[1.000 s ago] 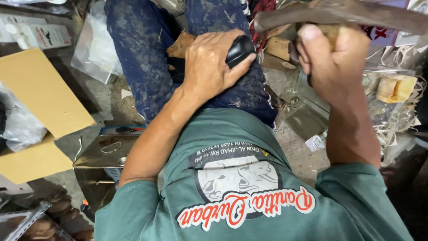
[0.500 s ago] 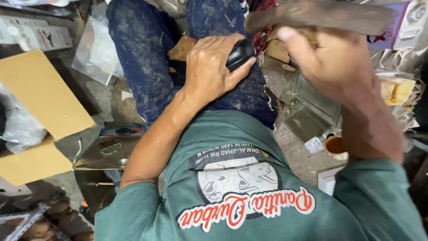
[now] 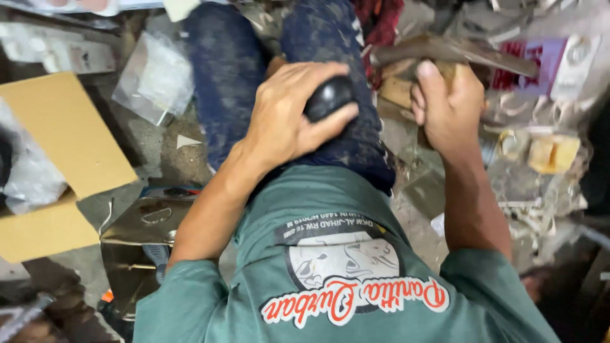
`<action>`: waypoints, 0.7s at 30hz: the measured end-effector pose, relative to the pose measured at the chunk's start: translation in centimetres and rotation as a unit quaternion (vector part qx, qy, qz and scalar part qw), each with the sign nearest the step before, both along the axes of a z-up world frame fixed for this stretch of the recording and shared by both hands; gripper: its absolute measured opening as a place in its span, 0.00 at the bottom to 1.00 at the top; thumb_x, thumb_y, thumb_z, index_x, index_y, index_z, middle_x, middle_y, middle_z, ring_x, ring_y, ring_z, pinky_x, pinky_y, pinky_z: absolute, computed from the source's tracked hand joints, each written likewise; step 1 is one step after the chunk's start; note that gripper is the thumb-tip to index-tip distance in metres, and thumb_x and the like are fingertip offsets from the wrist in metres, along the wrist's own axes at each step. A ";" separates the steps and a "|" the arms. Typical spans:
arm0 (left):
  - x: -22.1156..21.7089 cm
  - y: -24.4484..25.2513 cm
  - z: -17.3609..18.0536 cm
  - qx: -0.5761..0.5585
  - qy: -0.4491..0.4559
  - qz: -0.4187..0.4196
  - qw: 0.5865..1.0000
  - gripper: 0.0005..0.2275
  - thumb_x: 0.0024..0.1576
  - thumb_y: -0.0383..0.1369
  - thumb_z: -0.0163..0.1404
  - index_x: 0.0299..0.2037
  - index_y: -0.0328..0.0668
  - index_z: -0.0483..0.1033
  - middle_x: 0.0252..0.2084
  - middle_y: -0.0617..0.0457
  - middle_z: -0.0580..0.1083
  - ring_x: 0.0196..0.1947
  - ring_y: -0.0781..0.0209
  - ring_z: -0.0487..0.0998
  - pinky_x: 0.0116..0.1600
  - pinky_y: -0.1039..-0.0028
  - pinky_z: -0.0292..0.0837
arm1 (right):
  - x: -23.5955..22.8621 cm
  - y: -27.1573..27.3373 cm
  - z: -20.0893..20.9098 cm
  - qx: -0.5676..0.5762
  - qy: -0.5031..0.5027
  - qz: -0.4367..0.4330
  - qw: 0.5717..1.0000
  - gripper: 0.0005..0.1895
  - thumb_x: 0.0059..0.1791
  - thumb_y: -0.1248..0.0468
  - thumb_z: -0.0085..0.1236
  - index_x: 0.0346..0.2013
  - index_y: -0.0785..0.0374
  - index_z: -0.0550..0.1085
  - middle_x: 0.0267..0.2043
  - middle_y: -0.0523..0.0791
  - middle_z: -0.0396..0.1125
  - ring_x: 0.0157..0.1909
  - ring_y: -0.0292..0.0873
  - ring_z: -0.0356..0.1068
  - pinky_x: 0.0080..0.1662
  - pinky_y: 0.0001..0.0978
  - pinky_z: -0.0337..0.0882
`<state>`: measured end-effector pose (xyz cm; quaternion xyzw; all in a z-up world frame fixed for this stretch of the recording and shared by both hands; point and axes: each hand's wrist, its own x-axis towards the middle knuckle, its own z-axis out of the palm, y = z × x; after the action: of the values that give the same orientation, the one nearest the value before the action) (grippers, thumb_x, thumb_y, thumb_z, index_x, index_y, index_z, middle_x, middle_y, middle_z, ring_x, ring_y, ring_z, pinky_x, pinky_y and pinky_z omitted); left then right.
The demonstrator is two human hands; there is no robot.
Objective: Hammering a shoe sole onto a last and manipulating the shoe during the assembly process.
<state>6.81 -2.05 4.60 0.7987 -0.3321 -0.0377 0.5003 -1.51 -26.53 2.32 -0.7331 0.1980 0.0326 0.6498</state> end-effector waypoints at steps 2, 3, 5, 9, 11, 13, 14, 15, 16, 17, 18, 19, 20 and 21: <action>0.0 1.8 2.4 -0.017 0.001 -0.024 1.000 0.23 0.53 0.29 0.69 0.55 0.32 0.74 0.53 0.42 0.77 0.53 0.45 0.79 0.65 0.56 0.70 | -0.1 0.5 0.3 0.033 -0.018 0.022 0.999 0.05 0.63 0.66 0.42 0.49 0.65 0.64 0.26 0.41 0.57 0.24 0.33 0.55 0.29 0.22 0.60; -0.3 2.7 3.6 -0.044 0.008 -0.065 0.997 0.26 0.55 0.29 0.71 0.60 0.31 0.71 0.59 0.41 0.75 0.61 0.42 0.76 0.76 0.49 0.64 | -0.5 0.7 0.6 0.054 -0.030 0.027 0.998 0.05 0.63 0.67 0.40 0.53 0.65 0.62 0.27 0.41 0.56 0.25 0.34 0.55 0.29 0.22 0.60; -0.8 3.7 3.0 -0.042 0.014 -0.028 0.999 0.27 0.55 0.28 0.70 0.61 0.33 0.70 0.60 0.42 0.75 0.62 0.44 0.77 0.76 0.48 0.64 | -0.7 1.9 2.3 -0.012 -0.044 0.071 0.996 0.07 0.63 0.69 0.41 0.55 0.69 0.63 0.28 0.43 0.59 0.25 0.34 0.56 0.30 0.23 0.60; -1.7 4.5 2.0 -0.099 0.049 0.020 0.994 0.28 0.55 0.25 0.68 0.63 0.35 0.66 0.60 0.45 0.76 0.61 0.50 0.80 0.79 0.50 0.62 | -2.3 1.8 3.8 -0.025 -0.069 0.042 0.996 0.08 0.63 0.68 0.44 0.53 0.71 0.69 0.32 0.43 0.65 0.27 0.34 0.60 0.34 0.22 0.64; -2.2 4.6 1.0 -0.103 0.043 0.025 0.993 0.34 0.57 0.26 0.69 0.68 0.39 0.59 0.62 0.47 0.77 0.66 0.52 0.79 0.78 0.57 0.66 | -2.1 1.0 4.8 -0.065 -0.136 0.089 0.985 0.07 0.63 0.71 0.43 0.55 0.71 0.67 0.32 0.45 0.63 0.27 0.36 0.59 0.34 0.25 0.64; -2.4 4.6 0.2 -0.105 0.035 0.024 0.994 0.39 0.58 0.27 0.71 0.73 0.43 0.53 0.65 0.48 0.78 0.71 0.54 0.77 0.77 0.65 0.70 | -2.0 0.7 5.8 -0.104 -0.203 0.131 0.965 0.08 0.63 0.75 0.41 0.57 0.72 0.64 0.31 0.47 0.62 0.26 0.38 0.59 0.33 0.28 0.65; -2.5 4.7 -0.1 -0.107 0.026 0.025 0.994 0.42 0.59 0.28 0.72 0.74 0.43 0.50 0.66 0.49 0.77 0.71 0.53 0.77 0.78 0.64 0.72 | -2.1 0.7 6.3 -0.101 -0.198 0.145 0.964 0.08 0.62 0.76 0.43 0.56 0.70 0.64 0.33 0.45 0.62 0.27 0.37 0.58 0.34 0.27 0.64; -2.6 4.8 -0.4 -0.107 0.019 0.026 0.994 0.44 0.60 0.30 0.73 0.76 0.44 0.47 0.68 0.49 0.76 0.72 0.51 0.77 0.79 0.62 0.74 | -2.3 0.8 6.8 -0.097 -0.190 0.159 0.964 0.08 0.61 0.76 0.45 0.55 0.68 0.64 0.35 0.44 0.62 0.28 0.36 0.58 0.35 0.25 0.63; -2.7 4.8 -0.6 -0.110 0.018 0.026 0.993 0.44 0.60 0.30 0.73 0.76 0.44 0.47 0.68 0.49 0.76 0.72 0.51 0.77 0.79 0.62 0.74 | -2.2 0.9 7.2 -0.099 -0.191 0.160 0.963 0.08 0.61 0.76 0.45 0.55 0.68 0.64 0.35 0.44 0.62 0.28 0.36 0.58 0.35 0.25 0.63; -2.7 4.9 -0.8 -0.116 0.022 0.029 0.993 0.45 0.59 0.30 0.73 0.76 0.44 0.46 0.70 0.49 0.73 0.72 0.50 0.77 0.79 0.61 0.75 | -2.0 1.0 7.6 -0.090 -0.219 0.181 0.954 0.10 0.59 0.76 0.46 0.55 0.68 0.64 0.36 0.43 0.63 0.29 0.34 0.59 0.35 0.24 0.63; -2.7 4.9 -1.1 -0.121 0.027 0.031 0.992 0.45 0.59 0.30 0.73 0.76 0.44 0.46 0.73 0.49 0.70 0.73 0.49 0.78 0.79 0.59 0.76 | -1.9 1.1 7.9 -0.080 -0.247 0.201 0.944 0.12 0.58 0.77 0.48 0.55 0.67 0.64 0.36 0.43 0.64 0.29 0.33 0.61 0.34 0.23 0.63; -2.8 5.1 -1.0 -0.122 0.026 0.030 0.992 0.45 0.59 0.30 0.73 0.76 0.44 0.46 0.73 0.49 0.70 0.73 0.49 0.78 0.79 0.59 0.76 | -2.1 1.2 8.7 -0.081 -0.248 0.200 0.944 0.12 0.58 0.77 0.48 0.55 0.67 0.64 0.36 0.43 0.64 0.29 0.33 0.61 0.34 0.23 0.63; -2.8 5.3 -0.9 -0.121 0.026 0.030 0.992 0.45 0.59 0.30 0.72 0.76 0.44 0.46 0.72 0.49 0.71 0.73 0.49 0.77 0.79 0.59 0.75 | -2.2 1.4 9.5 -0.145 -0.245 0.193 0.939 0.11 0.57 0.77 0.51 0.54 0.72 0.65 0.43 0.48 0.66 0.35 0.38 0.63 0.40 0.28 0.66; -2.8 5.3 -0.9 -0.121 0.028 0.030 0.992 0.45 0.59 0.30 0.71 0.77 0.44 0.45 0.71 0.49 0.73 0.73 0.48 0.77 0.79 0.59 0.75 | -2.4 1.5 10.3 -0.207 -0.239 0.184 0.931 0.11 0.56 0.77 0.54 0.52 0.76 0.66 0.49 0.54 0.67 0.41 0.43 0.66 0.47 0.33 0.68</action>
<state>4.02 3.29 3.74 0.7406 -0.2961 -0.0050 0.6032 -3.95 -25.07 12.65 -0.8613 -0.0993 -0.0662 0.4939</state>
